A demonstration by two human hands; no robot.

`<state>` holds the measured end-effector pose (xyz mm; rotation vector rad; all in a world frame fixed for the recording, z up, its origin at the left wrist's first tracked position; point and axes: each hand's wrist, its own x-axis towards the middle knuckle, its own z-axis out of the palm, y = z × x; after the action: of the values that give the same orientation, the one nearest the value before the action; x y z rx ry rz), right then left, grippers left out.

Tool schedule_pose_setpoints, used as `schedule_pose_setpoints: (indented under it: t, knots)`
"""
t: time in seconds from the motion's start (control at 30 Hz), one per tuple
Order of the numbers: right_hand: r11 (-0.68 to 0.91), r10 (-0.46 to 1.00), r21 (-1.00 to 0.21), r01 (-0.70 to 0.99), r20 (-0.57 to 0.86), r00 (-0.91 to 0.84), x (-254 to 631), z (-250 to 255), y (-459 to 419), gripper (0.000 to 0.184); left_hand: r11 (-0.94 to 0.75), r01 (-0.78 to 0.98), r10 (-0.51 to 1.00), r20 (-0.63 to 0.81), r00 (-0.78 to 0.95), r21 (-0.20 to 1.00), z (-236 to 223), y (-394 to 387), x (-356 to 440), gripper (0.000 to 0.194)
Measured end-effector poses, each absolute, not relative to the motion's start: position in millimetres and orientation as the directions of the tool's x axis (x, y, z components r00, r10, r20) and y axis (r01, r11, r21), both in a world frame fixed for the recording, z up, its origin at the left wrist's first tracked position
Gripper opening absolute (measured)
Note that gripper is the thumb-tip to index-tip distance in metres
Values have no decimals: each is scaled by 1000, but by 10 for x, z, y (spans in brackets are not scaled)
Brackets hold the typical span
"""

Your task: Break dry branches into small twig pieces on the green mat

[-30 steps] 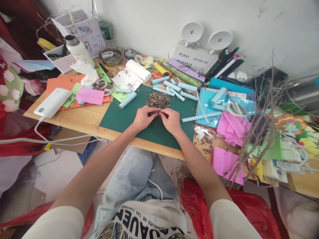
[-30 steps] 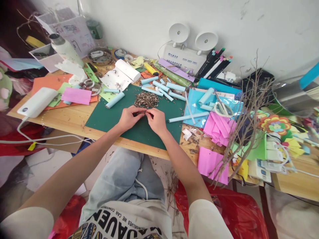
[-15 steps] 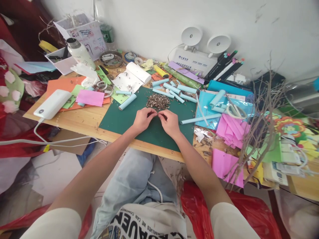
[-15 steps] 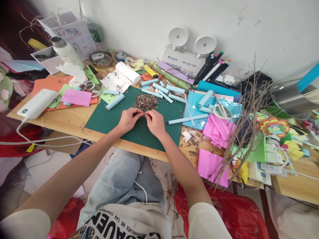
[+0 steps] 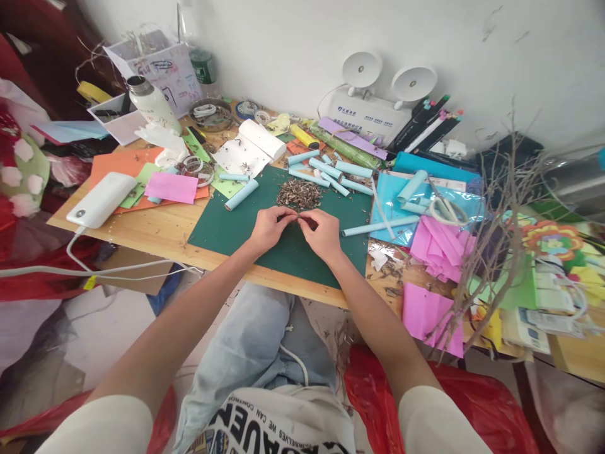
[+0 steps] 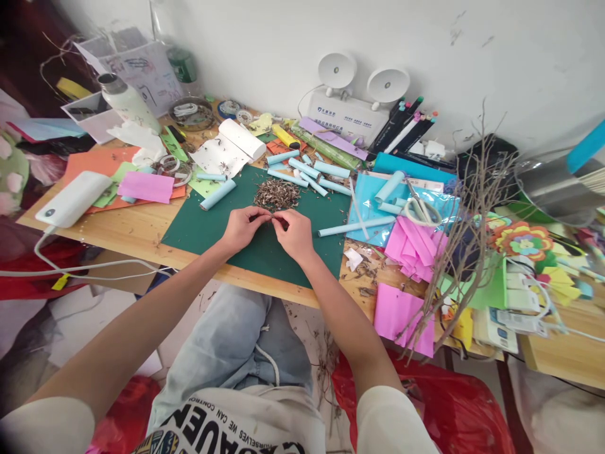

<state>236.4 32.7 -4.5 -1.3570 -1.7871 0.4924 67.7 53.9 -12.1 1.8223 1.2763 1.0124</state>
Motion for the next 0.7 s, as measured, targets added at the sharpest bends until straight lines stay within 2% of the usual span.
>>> schedule_pose_setpoints:
  t: [0.13,0.33,0.5,0.7]
  knots:
    - [339,917,-690,639,394,-61,2360,-82,327,15,-310,433,945,224,237,847,-97,525,682,16]
    - [321,918,-714,622,395,-21,2410,-48,331,15,-292,473,952,207,224,831,-98,530,687,14]
    - [352,923,-728,588,375,-89,2398,-49,331,13,-316,470,946,236,222,824,-123,536,677,13]
    - [343,921,-710,615,383,-72,2377,-79,333,16,-296,355,946,222,236,887,-129,516,683,13]
